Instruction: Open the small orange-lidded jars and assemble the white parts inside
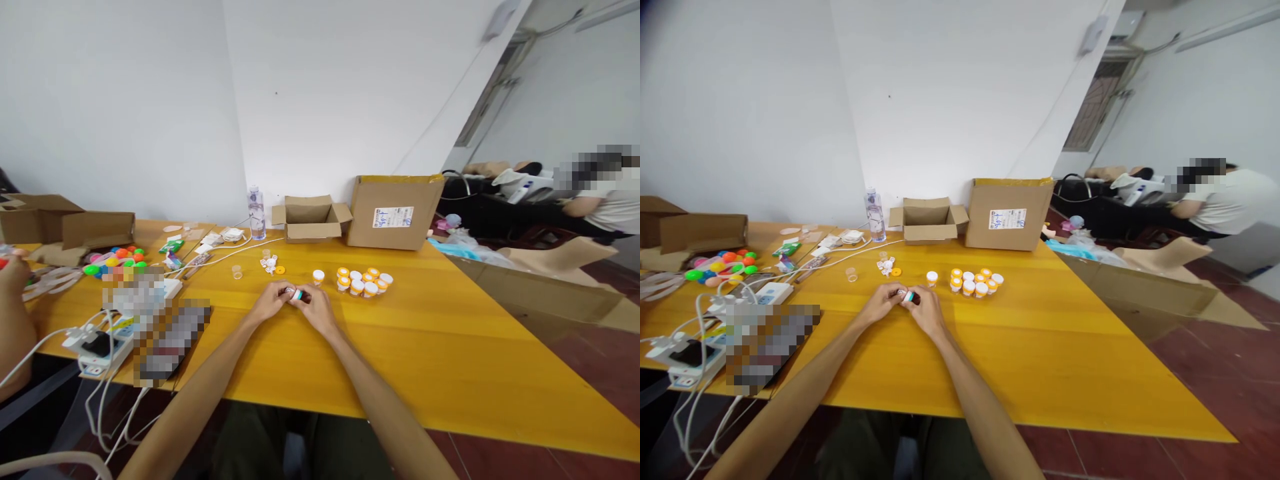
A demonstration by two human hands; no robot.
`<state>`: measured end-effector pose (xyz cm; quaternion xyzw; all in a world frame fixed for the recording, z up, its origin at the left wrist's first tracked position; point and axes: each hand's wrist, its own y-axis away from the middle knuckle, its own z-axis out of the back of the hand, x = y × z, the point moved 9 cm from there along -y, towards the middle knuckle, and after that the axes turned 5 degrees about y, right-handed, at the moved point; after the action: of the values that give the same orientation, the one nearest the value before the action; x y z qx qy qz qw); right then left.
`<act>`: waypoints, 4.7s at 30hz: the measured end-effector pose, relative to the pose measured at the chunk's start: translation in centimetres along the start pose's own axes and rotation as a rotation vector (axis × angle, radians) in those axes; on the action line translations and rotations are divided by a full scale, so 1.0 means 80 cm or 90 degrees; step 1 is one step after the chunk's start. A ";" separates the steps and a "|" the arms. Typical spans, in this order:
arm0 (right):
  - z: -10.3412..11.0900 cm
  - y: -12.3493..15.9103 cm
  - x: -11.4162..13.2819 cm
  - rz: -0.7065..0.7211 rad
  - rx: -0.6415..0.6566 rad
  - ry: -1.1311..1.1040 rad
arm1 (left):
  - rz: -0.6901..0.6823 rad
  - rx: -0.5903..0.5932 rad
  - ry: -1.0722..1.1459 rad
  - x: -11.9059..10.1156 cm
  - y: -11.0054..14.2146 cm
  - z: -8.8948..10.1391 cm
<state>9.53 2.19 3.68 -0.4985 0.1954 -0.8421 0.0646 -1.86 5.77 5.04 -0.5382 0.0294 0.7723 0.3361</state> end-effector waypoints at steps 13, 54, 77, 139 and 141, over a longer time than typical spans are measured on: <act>0.001 -0.002 -0.002 0.012 -0.018 0.007 | 0.005 -0.014 0.025 0.011 -0.002 0.001; 0.000 -0.005 -0.039 -0.014 -0.006 0.021 | 0.007 -0.146 0.094 0.020 -0.006 0.030; 0.024 -0.008 -0.037 -0.044 -0.062 0.097 | 0.033 -0.148 0.061 0.018 -0.004 0.029; 0.018 0.003 0.020 0.119 -0.042 0.162 | 0.088 0.007 0.312 -0.004 -0.001 -0.007; 0.017 0.003 0.019 0.114 -0.044 0.159 | 0.090 0.011 0.312 -0.002 -0.001 -0.008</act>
<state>9.94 1.16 5.40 -0.3724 0.2743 -0.8813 0.0971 -1.28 5.51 4.99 -0.7030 0.1541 0.6404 0.2682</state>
